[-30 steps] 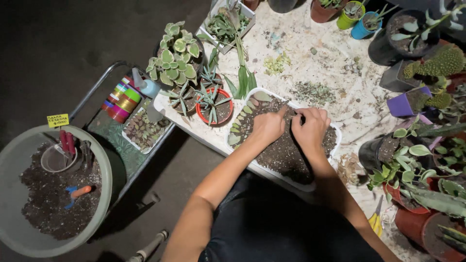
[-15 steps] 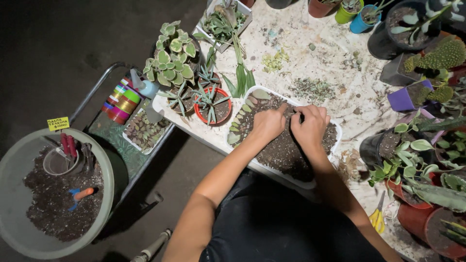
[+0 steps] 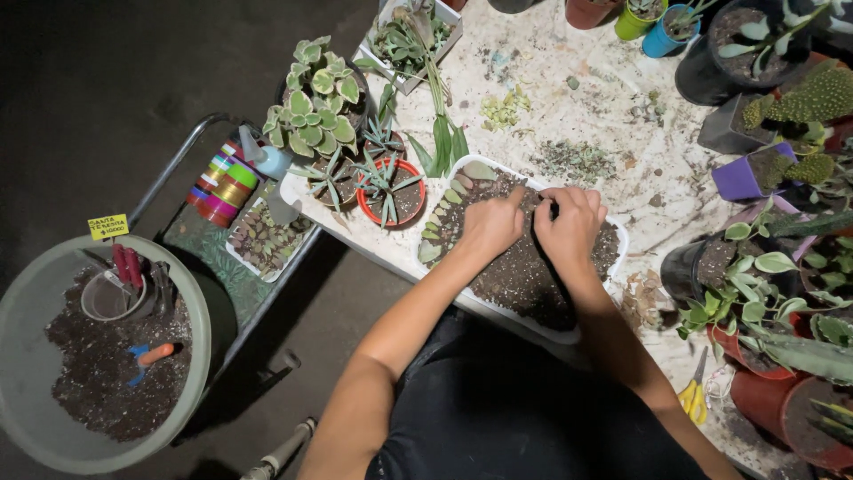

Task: Planting succulent leaves into a tray of soil for propagation

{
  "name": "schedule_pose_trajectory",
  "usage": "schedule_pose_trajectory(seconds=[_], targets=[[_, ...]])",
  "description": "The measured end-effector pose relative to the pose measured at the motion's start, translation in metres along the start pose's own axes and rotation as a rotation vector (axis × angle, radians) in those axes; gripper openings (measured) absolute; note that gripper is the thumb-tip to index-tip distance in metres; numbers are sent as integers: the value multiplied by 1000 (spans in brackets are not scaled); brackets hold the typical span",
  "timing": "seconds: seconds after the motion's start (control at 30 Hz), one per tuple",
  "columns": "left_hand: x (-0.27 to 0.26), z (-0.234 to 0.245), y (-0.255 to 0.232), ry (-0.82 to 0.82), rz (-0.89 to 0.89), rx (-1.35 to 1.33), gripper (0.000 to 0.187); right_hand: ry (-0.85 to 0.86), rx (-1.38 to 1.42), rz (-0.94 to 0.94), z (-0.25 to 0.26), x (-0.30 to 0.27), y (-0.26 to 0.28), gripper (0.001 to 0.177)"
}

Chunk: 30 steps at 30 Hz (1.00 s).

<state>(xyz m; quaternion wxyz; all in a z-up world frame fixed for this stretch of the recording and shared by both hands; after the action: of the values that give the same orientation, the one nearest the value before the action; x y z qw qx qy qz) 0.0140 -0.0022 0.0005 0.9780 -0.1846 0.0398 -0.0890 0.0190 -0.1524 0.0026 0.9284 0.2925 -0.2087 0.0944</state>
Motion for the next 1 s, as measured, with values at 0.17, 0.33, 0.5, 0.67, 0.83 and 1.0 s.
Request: schedule_pose_trajectory(seconds=[0.17,0.33,0.5,0.67,0.83,1.0], targets=[[-6,15,0,-102,-10,-16,39,1,22,-6,2,2,-2,7],[-19,9,5,-226,35,-1,29,89,-15,-39,8,-7,-6,7],[-35,12,6,7,-14,35,35,385,-71,-64,11,-12,-2,17],[-30,15,1,78,-3,72,38,423,-77,-41,-1,-9,2,21],[-26,26,2,98,-2,66,44,445,-58,-29,-10,-6,0,21],[-27,37,-1,75,8,72,48,423,1,-16,0,2,9,32]])
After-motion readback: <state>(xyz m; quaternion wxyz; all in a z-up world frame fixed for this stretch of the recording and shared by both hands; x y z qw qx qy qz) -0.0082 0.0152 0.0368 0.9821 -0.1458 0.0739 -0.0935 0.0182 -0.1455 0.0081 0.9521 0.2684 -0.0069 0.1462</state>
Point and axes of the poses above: each hand's wrist, its own x-axis towards the middle knuckle, its own z-axis out of the back of the hand, y = z × x, the point moved 1 cm from there along x, towards the middle knuckle, and after that the axes turned 11 degrees about x, right-handed, at the moved point
